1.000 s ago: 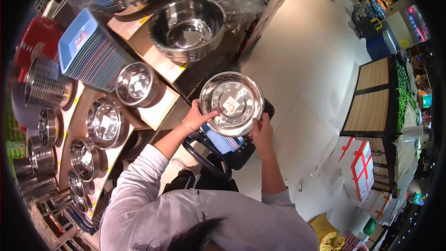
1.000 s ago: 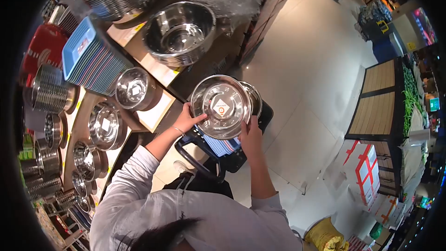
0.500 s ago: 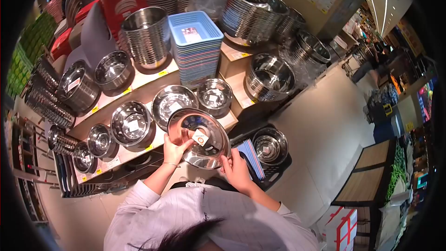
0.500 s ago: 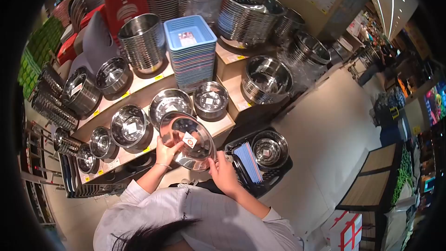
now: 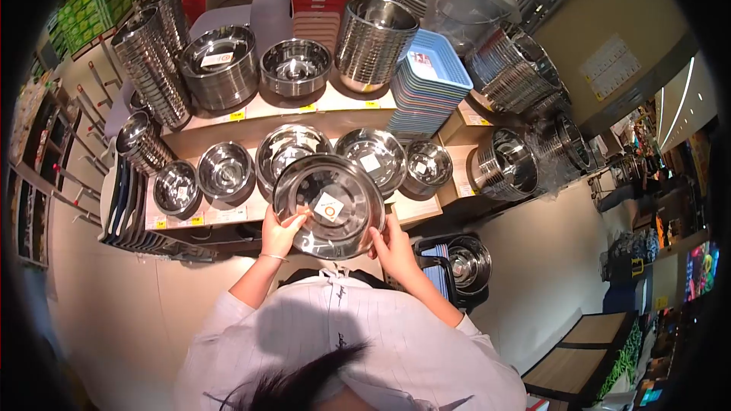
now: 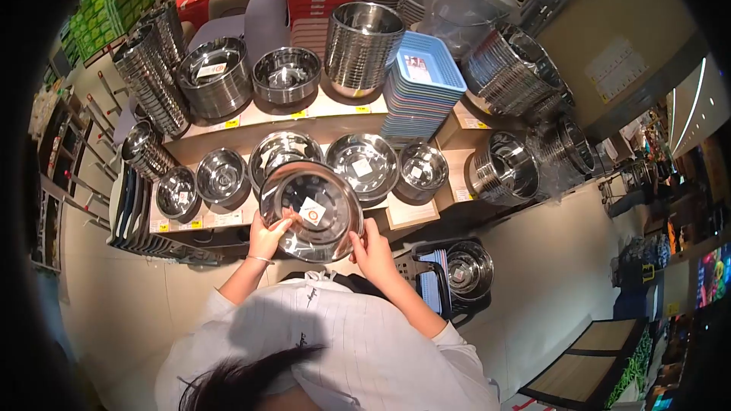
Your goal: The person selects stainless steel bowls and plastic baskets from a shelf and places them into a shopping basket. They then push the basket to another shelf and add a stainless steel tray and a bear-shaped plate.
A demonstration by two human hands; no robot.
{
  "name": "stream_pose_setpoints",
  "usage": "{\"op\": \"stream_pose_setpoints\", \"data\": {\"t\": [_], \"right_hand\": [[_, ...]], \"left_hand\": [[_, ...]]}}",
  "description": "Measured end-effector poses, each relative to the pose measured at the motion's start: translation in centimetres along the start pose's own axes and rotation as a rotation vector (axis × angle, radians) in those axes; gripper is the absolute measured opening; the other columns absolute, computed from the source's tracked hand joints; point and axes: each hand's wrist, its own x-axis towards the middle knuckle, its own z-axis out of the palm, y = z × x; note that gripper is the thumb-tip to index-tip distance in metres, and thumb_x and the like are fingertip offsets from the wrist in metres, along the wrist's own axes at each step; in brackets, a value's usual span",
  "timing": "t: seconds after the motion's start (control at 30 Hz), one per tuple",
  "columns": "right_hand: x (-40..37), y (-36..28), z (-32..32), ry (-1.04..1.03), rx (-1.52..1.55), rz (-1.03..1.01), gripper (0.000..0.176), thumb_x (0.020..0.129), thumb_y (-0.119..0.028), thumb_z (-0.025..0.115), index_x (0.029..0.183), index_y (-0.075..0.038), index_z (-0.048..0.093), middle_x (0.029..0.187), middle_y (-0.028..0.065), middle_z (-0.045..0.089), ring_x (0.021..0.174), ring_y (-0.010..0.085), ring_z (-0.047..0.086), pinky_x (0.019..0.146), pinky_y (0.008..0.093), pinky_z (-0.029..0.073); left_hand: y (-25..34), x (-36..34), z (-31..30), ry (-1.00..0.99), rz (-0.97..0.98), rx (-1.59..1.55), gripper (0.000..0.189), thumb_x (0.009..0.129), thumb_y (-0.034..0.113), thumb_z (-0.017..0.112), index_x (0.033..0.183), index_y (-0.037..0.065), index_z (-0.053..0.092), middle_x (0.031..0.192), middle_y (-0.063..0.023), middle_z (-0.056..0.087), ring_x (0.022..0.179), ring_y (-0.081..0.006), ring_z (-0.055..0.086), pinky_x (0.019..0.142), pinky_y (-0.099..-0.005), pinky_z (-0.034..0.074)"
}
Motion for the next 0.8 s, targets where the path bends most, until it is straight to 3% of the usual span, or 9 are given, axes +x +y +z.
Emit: {"op": "stream_pose_setpoints", "data": {"t": [0.23, 0.4, 0.6, 0.67, 0.8], "right_hand": [[1.5, -0.4, 0.3, -0.005, 0.110, 0.032, 0.012, 0.087, -0.009, 0.048, 0.091, -0.002, 0.039, 0.063, 0.0045, 0.052, 0.046, 0.0083, 0.052, 0.040, 0.0221, 0.040], [1.6, 0.5, 0.3, 0.028, 0.066, 0.051, 0.012, 0.086, -0.008, 0.048, 0.090, -0.002, 0.038, 0.061, 0.0041, 0.051, 0.043, 0.0090, 0.051, 0.038, 0.0222, 0.039], [0.4, 3.5, -0.5, 0.049, 0.099, 0.154, 0.016, 0.086, -0.011, 0.049, 0.094, -0.001, 0.038, 0.059, 0.0038, 0.048, 0.043, 0.0088, 0.049, 0.037, 0.0229, 0.039], [-0.1, 4.5, -0.8, 0.060, 0.081, 0.160, 0.017, 0.086, -0.011, 0.048, 0.094, -0.001, 0.037, 0.059, 0.0045, 0.050, 0.043, 0.0093, 0.050, 0.037, 0.0232, 0.039], [-1.2, 5.9, -1.6, 0.141, 0.069, 0.238, 0.016, 0.087, -0.013, 0.049, 0.094, -0.002, 0.039, 0.060, 0.0040, 0.053, 0.042, 0.0086, 0.050, 0.036, 0.0223, 0.039]], "left_hand": [[-0.5, 1.0, -2.1, 0.025, 0.115, 0.153, 0.043, 0.073, -0.001, 0.061, 0.108, -0.006, 0.038, 0.099, -0.0108, 0.053, 0.088, -0.0132, 0.055, 0.075, -0.0223, 0.047], [-1.0, 0.5, -2.5, -0.025, 0.021, 0.205, 0.032, 0.073, -0.004, 0.056, 0.100, -0.003, 0.040, 0.092, -0.0092, 0.055, 0.081, -0.0096, 0.055, 0.072, -0.0216, 0.045], [-1.9, -1.5, -2.1, -0.112, -0.138, 0.186, 0.029, 0.073, -0.003, 0.054, 0.099, -0.002, 0.040, 0.085, -0.0092, 0.054, 0.071, -0.0116, 0.058, 0.062, -0.0225, 0.047], [-3.1, -1.6, -2.3, -0.158, -0.189, 0.315, 0.028, 0.073, -0.002, 0.055, 0.097, -0.002, 0.041, 0.082, -0.0092, 0.055, 0.068, -0.0116, 0.058, 0.060, -0.0223, 0.047], [-3.8, -1.2, -0.8, -0.209, -0.204, 0.279, 0.023, 0.074, -0.001, 0.055, 0.093, -0.002, 0.042, 0.076, -0.0079, 0.056, 0.065, -0.0113, 0.058, 0.058, -0.0219, 0.046]]}}
